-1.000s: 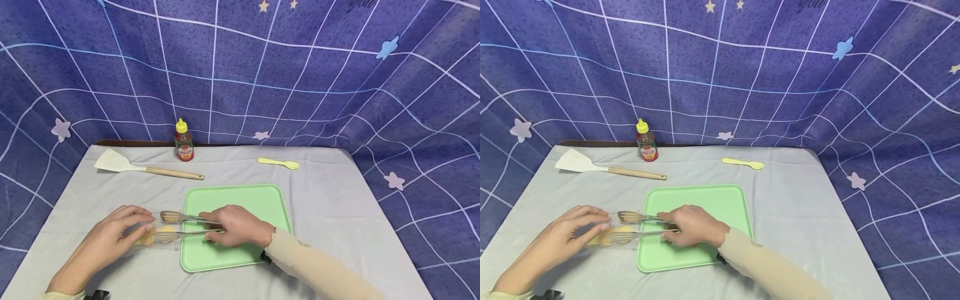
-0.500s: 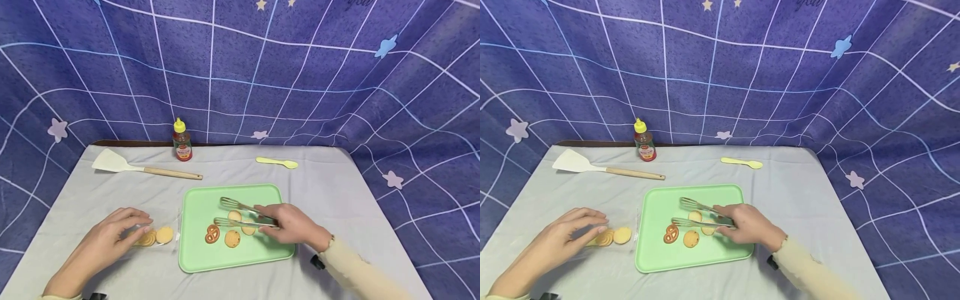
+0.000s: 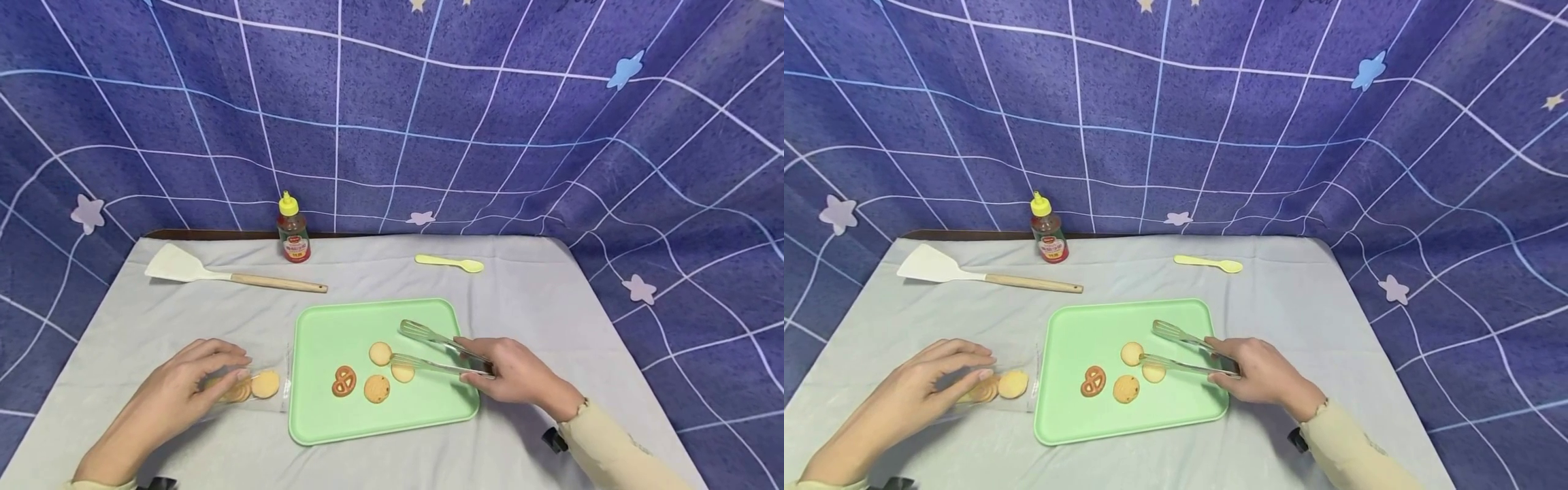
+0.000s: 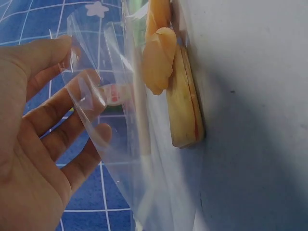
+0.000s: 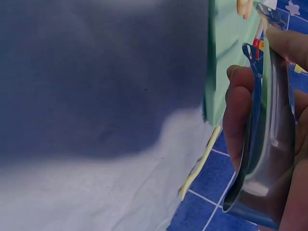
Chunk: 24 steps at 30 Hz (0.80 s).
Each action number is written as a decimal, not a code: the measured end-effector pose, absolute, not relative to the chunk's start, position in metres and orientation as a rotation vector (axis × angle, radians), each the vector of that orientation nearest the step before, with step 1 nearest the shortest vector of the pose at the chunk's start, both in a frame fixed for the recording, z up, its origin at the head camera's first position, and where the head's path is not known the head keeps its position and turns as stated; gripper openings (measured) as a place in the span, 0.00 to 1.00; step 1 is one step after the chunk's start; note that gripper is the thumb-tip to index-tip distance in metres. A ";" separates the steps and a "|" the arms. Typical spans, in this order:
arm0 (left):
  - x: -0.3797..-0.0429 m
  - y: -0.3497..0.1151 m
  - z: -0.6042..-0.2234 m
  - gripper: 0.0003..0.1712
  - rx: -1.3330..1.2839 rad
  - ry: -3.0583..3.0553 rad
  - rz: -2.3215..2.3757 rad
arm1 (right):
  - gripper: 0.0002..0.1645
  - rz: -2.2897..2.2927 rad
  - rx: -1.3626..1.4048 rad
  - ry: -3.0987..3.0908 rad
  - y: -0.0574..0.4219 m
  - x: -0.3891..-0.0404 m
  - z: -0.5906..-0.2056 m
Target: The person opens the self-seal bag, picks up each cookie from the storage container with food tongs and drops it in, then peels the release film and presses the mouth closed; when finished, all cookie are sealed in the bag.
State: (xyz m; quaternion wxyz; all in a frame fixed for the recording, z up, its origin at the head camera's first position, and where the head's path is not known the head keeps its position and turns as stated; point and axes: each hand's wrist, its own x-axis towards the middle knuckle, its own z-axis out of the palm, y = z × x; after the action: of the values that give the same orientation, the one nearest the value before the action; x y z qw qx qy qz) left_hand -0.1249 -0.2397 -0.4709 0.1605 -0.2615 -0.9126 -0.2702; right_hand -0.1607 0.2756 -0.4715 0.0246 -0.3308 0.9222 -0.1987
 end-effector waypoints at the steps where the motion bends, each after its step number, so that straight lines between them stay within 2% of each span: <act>1: -0.125 -0.239 -0.471 0.13 -0.746 -2.608 -0.771 | 0.35 -0.612 -1.020 2.851 0.277 -0.159 -0.472; 24: -0.120 -0.242 -0.471 0.12 -0.708 -2.644 -0.760 | 0.36 -0.632 -1.021 2.913 0.288 -0.159 -0.472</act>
State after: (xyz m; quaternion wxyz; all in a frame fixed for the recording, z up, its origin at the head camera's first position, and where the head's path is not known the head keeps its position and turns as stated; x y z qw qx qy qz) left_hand -0.1197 -0.2421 -0.4714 0.1498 -0.2465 -0.9202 -0.2646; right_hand -0.1593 0.2883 -0.4721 -0.0045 -0.3240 0.9246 -0.2005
